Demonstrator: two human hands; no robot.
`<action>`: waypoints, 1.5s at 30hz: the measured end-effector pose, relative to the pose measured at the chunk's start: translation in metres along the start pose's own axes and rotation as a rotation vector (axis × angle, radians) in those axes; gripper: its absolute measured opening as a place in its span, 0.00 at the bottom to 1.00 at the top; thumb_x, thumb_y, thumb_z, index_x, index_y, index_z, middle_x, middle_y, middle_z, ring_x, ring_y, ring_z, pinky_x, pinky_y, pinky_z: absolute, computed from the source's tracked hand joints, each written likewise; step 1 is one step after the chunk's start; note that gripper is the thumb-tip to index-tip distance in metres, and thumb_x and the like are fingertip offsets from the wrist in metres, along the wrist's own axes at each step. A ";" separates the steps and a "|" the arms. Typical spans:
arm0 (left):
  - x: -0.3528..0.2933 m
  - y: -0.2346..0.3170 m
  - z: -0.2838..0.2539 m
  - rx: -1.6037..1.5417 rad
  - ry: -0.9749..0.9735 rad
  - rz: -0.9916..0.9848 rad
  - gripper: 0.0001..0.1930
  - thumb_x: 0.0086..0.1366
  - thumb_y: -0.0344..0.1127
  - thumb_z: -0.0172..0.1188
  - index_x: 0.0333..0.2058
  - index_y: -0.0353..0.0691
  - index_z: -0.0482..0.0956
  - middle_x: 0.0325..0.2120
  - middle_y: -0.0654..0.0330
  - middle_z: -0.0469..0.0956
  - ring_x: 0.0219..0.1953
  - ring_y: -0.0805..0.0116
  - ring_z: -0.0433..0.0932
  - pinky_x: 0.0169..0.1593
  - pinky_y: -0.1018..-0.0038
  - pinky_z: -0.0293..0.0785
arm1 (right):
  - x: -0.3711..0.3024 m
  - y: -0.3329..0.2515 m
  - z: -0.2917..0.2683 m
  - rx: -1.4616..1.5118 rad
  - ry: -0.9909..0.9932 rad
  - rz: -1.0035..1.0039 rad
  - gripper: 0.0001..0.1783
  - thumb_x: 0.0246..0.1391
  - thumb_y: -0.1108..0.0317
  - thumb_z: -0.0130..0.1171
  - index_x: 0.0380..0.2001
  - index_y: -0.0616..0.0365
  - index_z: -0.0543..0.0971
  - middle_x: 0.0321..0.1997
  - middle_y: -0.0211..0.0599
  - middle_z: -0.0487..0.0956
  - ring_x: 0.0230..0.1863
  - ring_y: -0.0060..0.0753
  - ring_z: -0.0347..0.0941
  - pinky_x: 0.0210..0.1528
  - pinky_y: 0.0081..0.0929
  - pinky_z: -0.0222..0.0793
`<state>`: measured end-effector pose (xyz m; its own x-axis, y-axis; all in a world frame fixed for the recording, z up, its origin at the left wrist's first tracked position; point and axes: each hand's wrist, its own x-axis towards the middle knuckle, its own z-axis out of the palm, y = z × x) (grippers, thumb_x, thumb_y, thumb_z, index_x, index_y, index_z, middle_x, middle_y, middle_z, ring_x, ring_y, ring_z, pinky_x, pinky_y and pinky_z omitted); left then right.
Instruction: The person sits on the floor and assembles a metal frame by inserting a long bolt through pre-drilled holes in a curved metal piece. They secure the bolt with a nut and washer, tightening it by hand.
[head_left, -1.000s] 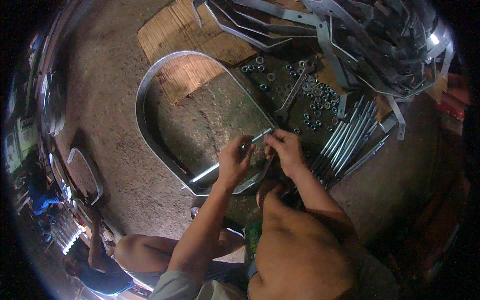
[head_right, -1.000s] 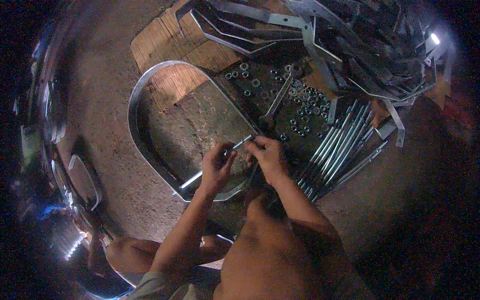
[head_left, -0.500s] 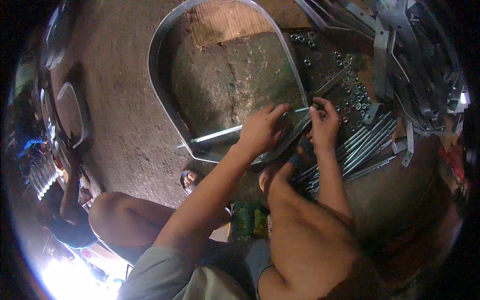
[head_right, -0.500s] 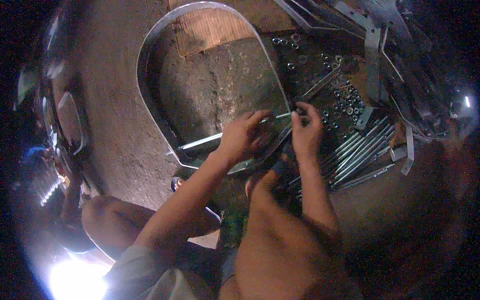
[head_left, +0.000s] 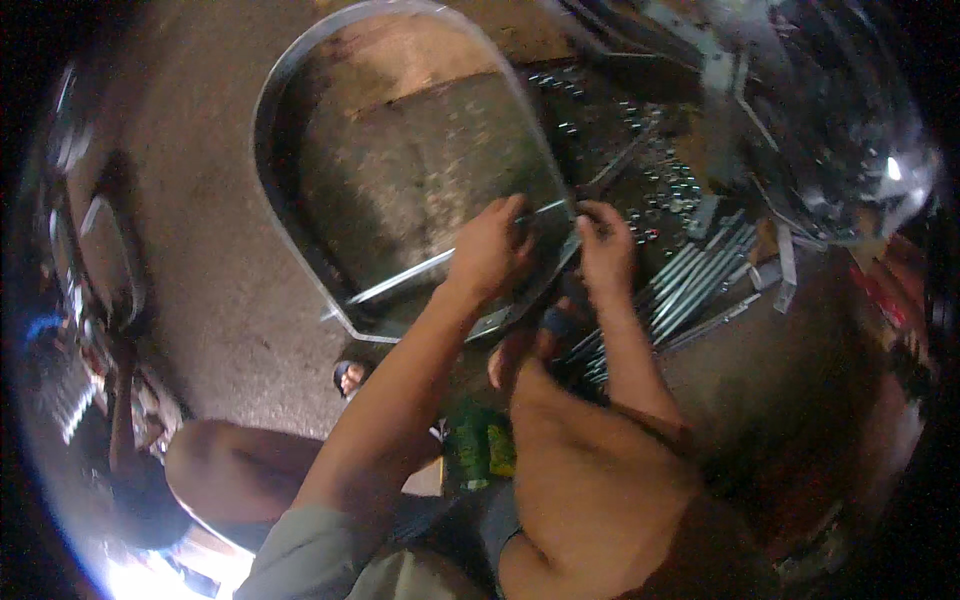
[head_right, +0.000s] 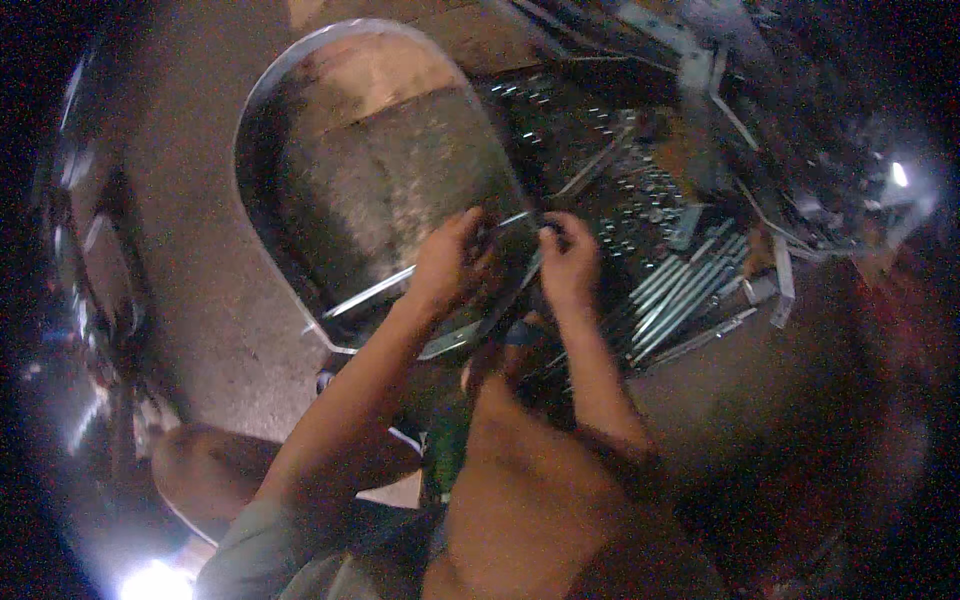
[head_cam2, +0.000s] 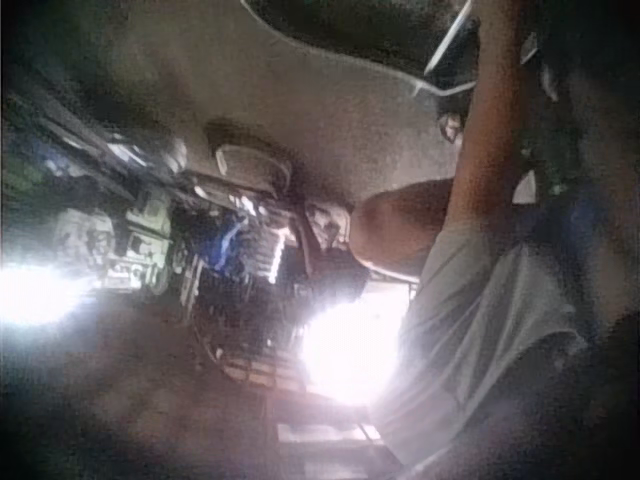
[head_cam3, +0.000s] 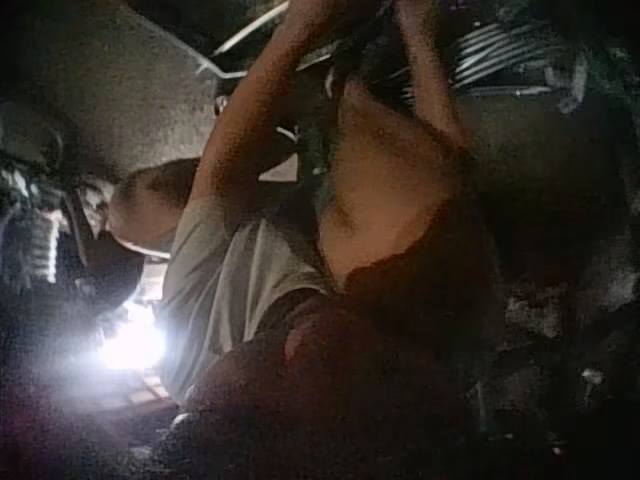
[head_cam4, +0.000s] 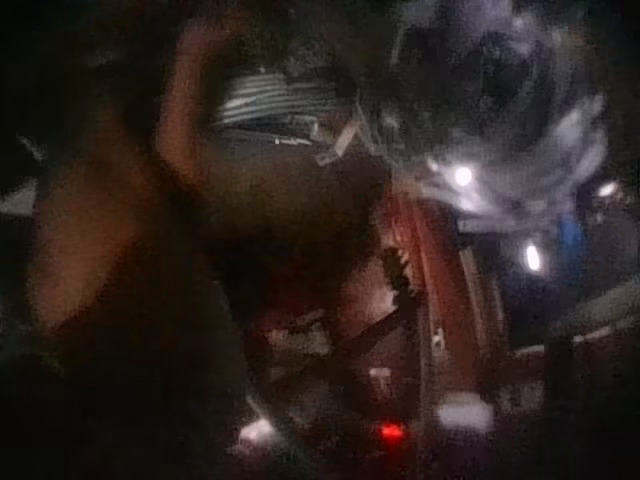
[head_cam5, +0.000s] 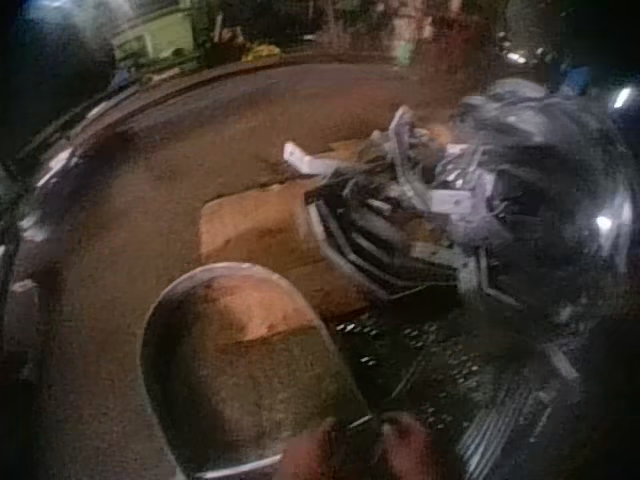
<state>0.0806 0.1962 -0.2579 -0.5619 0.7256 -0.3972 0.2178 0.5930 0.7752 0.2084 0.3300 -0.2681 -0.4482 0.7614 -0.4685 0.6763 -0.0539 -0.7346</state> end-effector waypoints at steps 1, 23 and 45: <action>0.000 -0.003 0.000 -0.013 -0.031 -0.011 0.23 0.54 0.30 0.65 0.49 0.38 0.73 0.44 0.46 0.77 0.45 0.44 0.76 0.47 0.59 0.74 | 0.000 -0.002 0.000 -0.023 -0.016 0.018 0.12 0.54 0.73 0.60 0.43 0.58 0.80 0.42 0.41 0.81 0.44 0.38 0.77 0.49 0.32 0.70; 0.013 0.003 -0.001 -0.124 0.014 0.015 0.08 0.62 0.31 0.58 0.40 0.37 0.77 0.34 0.44 0.79 0.36 0.42 0.79 0.39 0.60 0.74 | -0.004 -0.007 0.000 0.016 0.089 -0.143 0.10 0.49 0.75 0.63 0.37 0.61 0.81 0.39 0.42 0.79 0.43 0.45 0.77 0.47 0.34 0.71; 0.057 0.058 0.008 0.353 0.041 -0.275 0.28 0.67 0.58 0.46 0.33 0.35 0.79 0.28 0.40 0.79 0.35 0.36 0.78 0.41 0.49 0.71 | -0.015 -0.004 0.002 -0.025 0.098 -0.248 0.28 0.39 0.82 0.55 0.50 0.61 0.73 0.47 0.49 0.76 0.53 0.53 0.72 0.57 0.38 0.65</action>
<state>0.0674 0.2743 -0.2392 -0.6666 0.5144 -0.5394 0.3114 0.8497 0.4255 0.2113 0.3173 -0.2597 -0.5443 0.8081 -0.2251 0.5675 0.1571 -0.8082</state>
